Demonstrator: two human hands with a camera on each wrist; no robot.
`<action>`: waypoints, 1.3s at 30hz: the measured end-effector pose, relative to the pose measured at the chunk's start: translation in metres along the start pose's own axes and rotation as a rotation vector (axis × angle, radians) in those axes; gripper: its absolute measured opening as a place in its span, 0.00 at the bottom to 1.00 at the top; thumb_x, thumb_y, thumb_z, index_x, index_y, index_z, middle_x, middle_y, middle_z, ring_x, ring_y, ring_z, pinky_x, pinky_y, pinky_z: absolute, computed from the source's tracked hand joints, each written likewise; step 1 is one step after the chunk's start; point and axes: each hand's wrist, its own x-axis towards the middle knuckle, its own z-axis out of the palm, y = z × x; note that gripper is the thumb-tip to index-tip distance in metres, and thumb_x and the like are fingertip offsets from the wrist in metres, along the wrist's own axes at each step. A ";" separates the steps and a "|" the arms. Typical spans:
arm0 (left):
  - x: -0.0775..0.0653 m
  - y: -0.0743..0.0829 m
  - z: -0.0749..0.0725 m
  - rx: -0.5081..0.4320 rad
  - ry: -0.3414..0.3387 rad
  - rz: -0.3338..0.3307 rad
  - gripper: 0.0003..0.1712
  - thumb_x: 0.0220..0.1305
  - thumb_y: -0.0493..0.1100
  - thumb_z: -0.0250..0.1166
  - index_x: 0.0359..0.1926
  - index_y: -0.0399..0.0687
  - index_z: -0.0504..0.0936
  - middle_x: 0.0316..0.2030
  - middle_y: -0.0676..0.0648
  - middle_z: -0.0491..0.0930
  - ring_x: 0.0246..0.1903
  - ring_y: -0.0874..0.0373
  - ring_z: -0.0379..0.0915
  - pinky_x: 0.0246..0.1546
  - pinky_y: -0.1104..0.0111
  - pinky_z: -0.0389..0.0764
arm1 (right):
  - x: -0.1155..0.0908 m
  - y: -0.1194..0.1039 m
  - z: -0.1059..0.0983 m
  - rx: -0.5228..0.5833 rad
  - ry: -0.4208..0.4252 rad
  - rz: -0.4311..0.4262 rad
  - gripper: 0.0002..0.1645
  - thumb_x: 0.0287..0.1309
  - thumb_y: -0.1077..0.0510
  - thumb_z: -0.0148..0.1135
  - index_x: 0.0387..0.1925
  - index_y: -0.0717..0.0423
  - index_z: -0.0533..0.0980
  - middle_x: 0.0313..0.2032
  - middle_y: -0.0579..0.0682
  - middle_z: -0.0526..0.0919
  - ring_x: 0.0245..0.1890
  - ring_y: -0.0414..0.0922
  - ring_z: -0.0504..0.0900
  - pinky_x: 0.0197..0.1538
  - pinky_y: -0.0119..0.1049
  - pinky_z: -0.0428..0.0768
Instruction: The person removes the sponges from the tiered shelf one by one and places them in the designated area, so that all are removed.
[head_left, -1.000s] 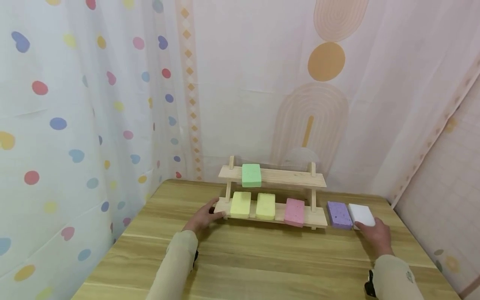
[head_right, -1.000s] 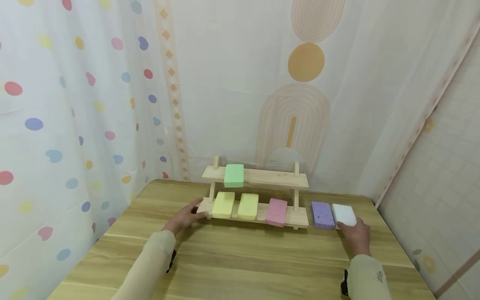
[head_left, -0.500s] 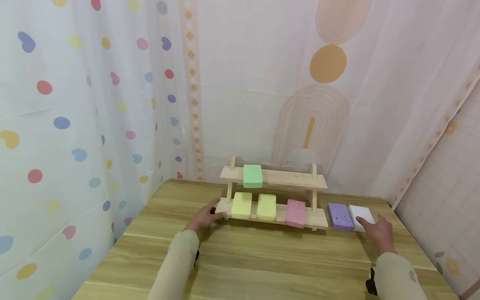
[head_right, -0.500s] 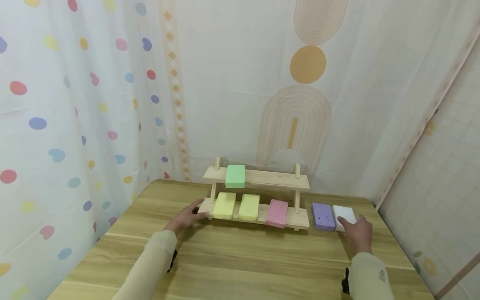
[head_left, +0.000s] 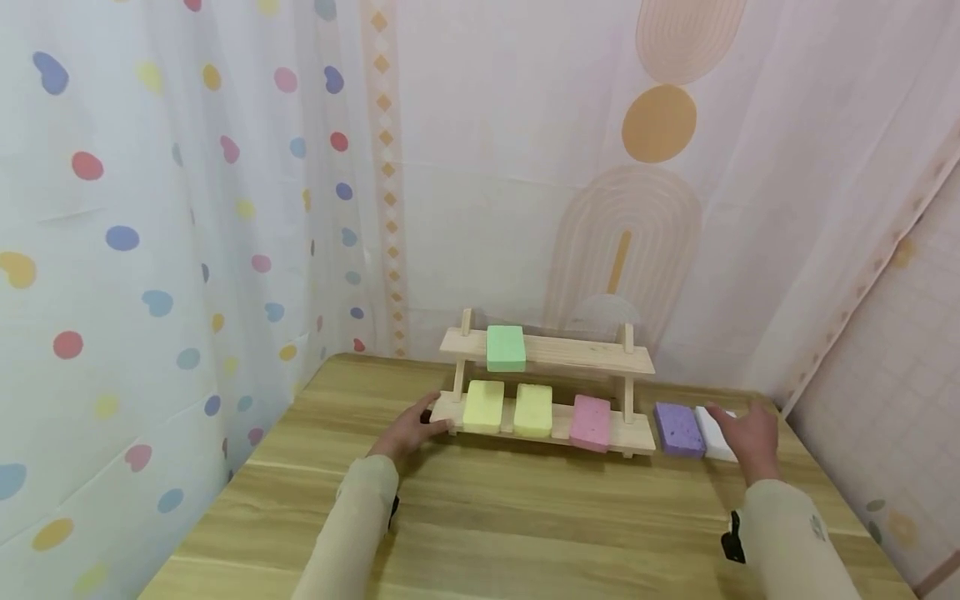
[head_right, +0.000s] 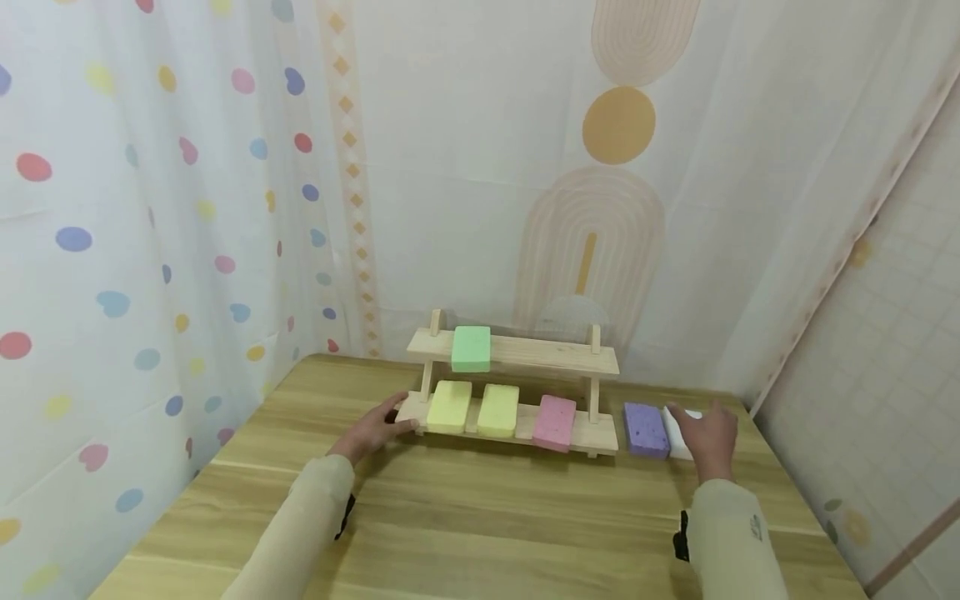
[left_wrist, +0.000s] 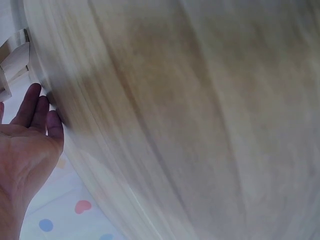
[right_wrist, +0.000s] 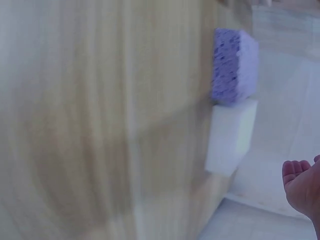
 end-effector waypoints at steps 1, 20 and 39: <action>0.000 0.000 0.000 0.001 -0.001 -0.001 0.46 0.68 0.59 0.64 0.78 0.52 0.53 0.72 0.31 0.56 0.71 0.33 0.49 0.68 0.40 0.53 | 0.001 -0.004 0.001 0.012 0.008 -0.005 0.54 0.67 0.45 0.60 0.71 0.80 0.45 0.69 0.81 0.49 0.70 0.73 0.48 0.70 0.62 0.52; 0.001 -0.002 -0.001 0.006 -0.010 0.013 0.46 0.69 0.58 0.63 0.78 0.52 0.52 0.71 0.31 0.58 0.71 0.35 0.51 0.68 0.41 0.54 | 0.005 -0.104 0.046 0.171 0.050 -0.132 0.50 0.66 0.46 0.61 0.73 0.73 0.50 0.69 0.75 0.55 0.69 0.67 0.56 0.70 0.57 0.58; -0.003 0.001 0.000 -0.006 -0.005 0.007 0.46 0.69 0.57 0.63 0.78 0.50 0.52 0.72 0.30 0.57 0.71 0.33 0.50 0.67 0.40 0.55 | -0.029 -0.173 0.124 0.276 -0.050 -0.212 0.51 0.65 0.41 0.63 0.74 0.66 0.54 0.69 0.67 0.59 0.68 0.60 0.62 0.68 0.54 0.64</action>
